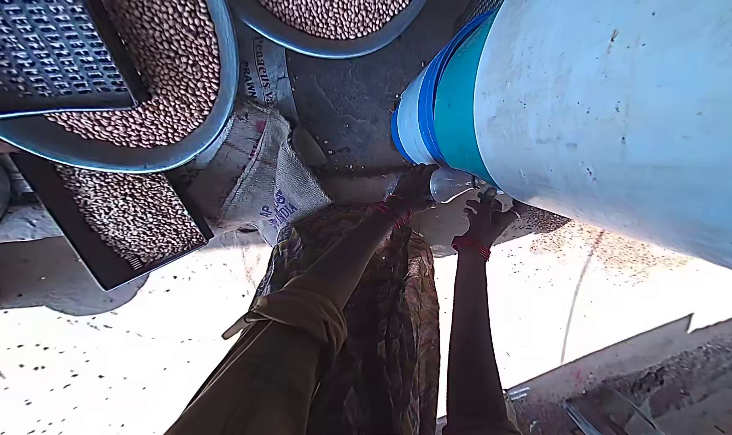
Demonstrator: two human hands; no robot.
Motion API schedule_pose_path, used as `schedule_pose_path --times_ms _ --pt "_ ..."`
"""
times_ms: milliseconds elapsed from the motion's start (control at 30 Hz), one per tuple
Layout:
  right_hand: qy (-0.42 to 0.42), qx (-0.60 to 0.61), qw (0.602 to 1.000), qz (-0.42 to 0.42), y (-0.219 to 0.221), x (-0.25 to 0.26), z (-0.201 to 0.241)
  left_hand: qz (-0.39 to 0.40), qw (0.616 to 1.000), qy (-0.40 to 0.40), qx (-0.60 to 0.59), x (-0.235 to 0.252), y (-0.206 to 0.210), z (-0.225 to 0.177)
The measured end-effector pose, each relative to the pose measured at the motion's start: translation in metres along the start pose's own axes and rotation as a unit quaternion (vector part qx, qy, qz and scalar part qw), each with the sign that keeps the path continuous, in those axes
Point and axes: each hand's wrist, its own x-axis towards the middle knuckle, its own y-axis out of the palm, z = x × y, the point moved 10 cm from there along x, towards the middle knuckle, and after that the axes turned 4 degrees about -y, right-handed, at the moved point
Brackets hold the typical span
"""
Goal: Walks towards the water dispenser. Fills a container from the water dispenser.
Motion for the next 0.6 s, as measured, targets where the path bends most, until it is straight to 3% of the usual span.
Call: schedule_pose_path --times_ms 67,133,300,400,533,600 --pt "0.133 0.089 0.987 -0.015 0.001 -0.006 -0.012 0.006 1.000 -0.007 0.004 0.000 0.000 0.001" --pt "0.206 0.138 0.969 -0.007 0.006 -0.010 -0.016 0.012 1.000 -0.011 0.007 -0.001 0.001 0.000" --pt "0.199 0.177 0.964 0.001 0.016 -0.009 -0.001 0.006 1.000 -0.014 0.007 -0.004 -0.003 -0.002" --pt "0.149 0.123 0.981 -0.004 0.011 -0.015 0.006 -0.003 1.000 -0.007 0.015 -0.004 -0.003 -0.002" --pt "-0.077 -0.040 0.996 -0.004 0.003 -0.001 0.014 0.004 1.000 -0.014 0.020 -0.003 0.000 -0.002" --pt "-0.113 -0.139 0.984 0.004 0.000 -0.002 0.016 0.003 1.000 -0.017 0.019 -0.004 0.000 -0.003"
